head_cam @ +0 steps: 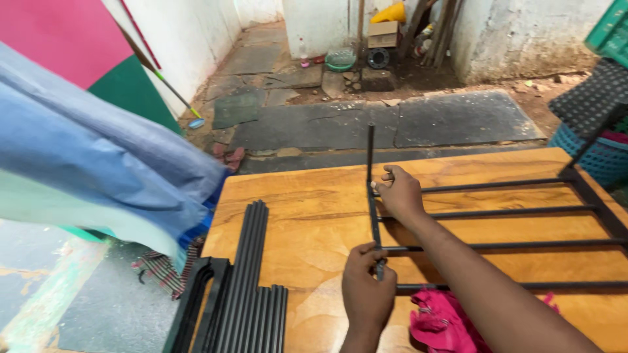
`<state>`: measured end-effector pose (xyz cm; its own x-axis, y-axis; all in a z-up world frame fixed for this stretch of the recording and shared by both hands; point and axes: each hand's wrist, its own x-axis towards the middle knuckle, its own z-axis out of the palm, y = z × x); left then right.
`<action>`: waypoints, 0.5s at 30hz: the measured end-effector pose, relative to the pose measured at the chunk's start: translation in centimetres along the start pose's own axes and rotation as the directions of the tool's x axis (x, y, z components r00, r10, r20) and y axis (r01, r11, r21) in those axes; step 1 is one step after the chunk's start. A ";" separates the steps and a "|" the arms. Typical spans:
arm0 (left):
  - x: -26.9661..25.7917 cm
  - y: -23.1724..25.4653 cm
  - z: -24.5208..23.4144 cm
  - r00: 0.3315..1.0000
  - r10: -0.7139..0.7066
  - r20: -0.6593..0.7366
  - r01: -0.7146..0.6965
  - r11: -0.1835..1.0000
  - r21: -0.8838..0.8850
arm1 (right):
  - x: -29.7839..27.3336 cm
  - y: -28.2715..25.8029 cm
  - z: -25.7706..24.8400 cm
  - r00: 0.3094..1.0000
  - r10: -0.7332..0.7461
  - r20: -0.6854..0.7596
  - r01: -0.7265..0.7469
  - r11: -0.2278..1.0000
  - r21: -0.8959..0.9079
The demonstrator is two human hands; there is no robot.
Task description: The person wipes black metal rods with a pink cloth and inserts them into a partially assembled metal frame on a wooden table. The person handles rods one at a time, wiping each before placing it into the frame.
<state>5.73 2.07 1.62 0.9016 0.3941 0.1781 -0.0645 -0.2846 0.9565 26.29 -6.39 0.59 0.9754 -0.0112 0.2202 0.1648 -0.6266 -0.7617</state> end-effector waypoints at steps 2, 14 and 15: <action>0.1 0.2 -0.2 0.998 0.057 -0.014 -0.057 0.998 0.017 | 1.6 -0.2 1.6 0.993 0.101 0.054 -0.103 0.994 0.036; 0.3 0.2 -0.5 0.986 -0.158 0.062 0.154 0.986 0.056 | 0.0 1.1 3.7 0.985 -0.152 -0.080 0.160 0.982 0.100; 0.4 0.3 -0.6 0.989 -0.136 0.056 0.133 0.990 0.053 | 0.0 1.1 3.7 0.990 -0.121 -0.067 0.127 0.988 0.089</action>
<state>5.88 2.65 2.09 0.9244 0.3799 0.0331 0.0788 -0.2753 0.9581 26.96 -4.21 -2.47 0.9362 0.0124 0.3511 0.2993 -0.5513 -0.7787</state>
